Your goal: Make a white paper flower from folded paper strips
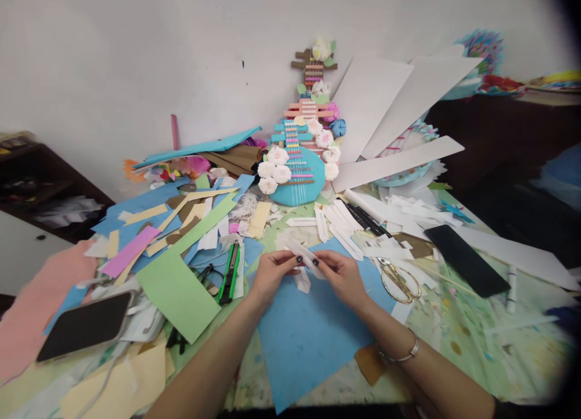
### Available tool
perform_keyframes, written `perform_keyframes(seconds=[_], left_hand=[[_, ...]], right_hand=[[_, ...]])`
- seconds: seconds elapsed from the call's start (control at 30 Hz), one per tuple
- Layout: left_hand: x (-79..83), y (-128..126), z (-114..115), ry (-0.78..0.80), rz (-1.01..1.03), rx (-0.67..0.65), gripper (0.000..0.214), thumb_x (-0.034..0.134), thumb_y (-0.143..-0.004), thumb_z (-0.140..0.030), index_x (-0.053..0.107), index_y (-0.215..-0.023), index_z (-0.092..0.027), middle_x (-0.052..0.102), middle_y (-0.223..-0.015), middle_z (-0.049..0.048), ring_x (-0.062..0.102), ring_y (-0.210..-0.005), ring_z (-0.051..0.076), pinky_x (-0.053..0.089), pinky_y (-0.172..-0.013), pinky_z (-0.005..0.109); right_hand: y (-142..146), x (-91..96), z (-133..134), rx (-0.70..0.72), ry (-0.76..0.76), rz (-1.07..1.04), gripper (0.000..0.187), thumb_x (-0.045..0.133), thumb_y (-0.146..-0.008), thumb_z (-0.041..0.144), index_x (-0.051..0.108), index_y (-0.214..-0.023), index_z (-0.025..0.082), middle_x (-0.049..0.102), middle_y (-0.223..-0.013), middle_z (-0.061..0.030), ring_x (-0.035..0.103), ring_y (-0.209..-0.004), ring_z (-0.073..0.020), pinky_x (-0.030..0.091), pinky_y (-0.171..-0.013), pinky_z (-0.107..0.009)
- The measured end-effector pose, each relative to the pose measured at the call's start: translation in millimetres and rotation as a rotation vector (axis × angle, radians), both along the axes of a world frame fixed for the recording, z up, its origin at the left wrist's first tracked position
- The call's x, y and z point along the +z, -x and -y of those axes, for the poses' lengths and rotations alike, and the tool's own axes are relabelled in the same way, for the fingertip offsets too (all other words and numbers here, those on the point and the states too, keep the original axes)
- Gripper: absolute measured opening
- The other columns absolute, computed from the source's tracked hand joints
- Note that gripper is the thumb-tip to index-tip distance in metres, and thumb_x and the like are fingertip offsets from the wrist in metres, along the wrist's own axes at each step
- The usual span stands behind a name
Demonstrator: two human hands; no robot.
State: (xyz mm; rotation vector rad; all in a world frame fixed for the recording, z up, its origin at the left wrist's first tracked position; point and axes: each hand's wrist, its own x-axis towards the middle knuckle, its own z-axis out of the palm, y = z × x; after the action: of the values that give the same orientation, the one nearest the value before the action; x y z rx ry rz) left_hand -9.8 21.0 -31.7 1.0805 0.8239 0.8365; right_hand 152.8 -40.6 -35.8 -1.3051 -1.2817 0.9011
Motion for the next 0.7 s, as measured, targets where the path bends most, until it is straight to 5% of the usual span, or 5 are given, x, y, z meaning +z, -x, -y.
perform_keyframes(seconds=[0.23,0.47,0.7], left_hand=[[-2.0,-3.6,0.7,0.188,0.194,0.044,0.023,0.079,-0.06,-0.023,0.069,-0.075,-0.009,0.071,-0.079,0.0079,0.067,-0.076,0.017,0.053,-0.078,0.029],[3.1,-2.1,-0.3,0.27,0.272,0.036,0.021,0.073,-0.067,-0.021,0.06,-0.08,-0.011,0.072,-0.088,0.0104,0.069,-0.08,0.023,0.053,-0.072,0.031],[4.0,-2.3,0.7,0.248,0.24,0.042,0.029,0.076,-0.064,-0.022,0.051,-0.076,-0.014,0.071,-0.087,0.0092,0.069,-0.08,0.025,0.054,-0.068,0.032]], right_hand=[[0.4,7.2,4.1,-0.201,-0.151,0.235,0.019,0.053,-0.085,0.029,0.067,-0.094,0.02,0.072,-0.085,-0.0036,0.067,-0.074,-0.0176,0.05,-0.071,-0.028],[-11.5,9.5,-8.5,-0.197,0.062,-0.481,0.035,0.071,-0.068,0.038,0.056,-0.094,0.019,0.07,-0.069,-0.0021,0.069,-0.067,-0.0209,0.053,-0.064,-0.031],[-12.4,12.1,-10.5,-0.112,0.157,-0.729,0.036,0.079,-0.06,0.032,0.054,-0.083,0.019,0.07,-0.073,-0.0014,0.069,-0.069,-0.019,0.052,-0.061,-0.026]])
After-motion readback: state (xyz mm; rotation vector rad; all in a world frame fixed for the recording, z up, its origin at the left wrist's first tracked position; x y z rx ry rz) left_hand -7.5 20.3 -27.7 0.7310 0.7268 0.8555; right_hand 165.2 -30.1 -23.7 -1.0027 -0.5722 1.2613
